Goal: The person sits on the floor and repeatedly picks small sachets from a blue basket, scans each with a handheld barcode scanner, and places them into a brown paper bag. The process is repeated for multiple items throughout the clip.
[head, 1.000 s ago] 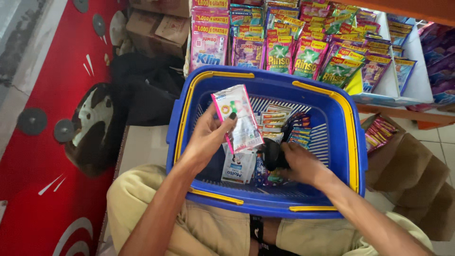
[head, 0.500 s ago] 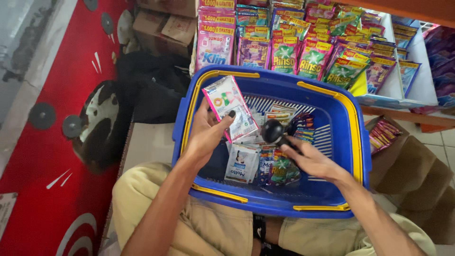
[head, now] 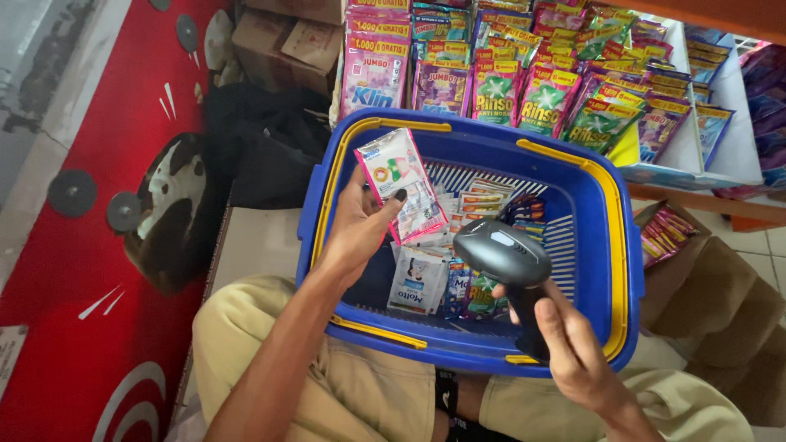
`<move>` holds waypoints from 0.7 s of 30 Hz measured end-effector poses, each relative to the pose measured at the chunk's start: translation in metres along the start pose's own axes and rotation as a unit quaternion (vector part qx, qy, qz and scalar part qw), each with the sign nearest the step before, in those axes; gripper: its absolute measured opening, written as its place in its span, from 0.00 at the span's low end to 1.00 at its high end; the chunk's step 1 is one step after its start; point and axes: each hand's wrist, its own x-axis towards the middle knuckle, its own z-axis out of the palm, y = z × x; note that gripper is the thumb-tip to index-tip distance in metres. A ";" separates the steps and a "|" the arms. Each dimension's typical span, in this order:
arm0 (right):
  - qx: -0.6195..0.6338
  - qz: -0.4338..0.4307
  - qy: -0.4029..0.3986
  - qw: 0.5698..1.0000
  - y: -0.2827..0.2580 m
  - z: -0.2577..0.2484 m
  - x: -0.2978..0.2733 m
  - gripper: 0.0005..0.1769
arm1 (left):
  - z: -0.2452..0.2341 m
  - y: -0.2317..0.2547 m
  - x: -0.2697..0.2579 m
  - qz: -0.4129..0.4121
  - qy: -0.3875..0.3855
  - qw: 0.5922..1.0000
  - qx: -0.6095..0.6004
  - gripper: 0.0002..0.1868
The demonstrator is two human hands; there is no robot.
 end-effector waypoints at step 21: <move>-0.163 -0.087 -0.028 0.982 0.013 -0.005 0.067 0.46 | -0.005 -0.024 0.008 0.103 0.008 0.993 -0.063 0.38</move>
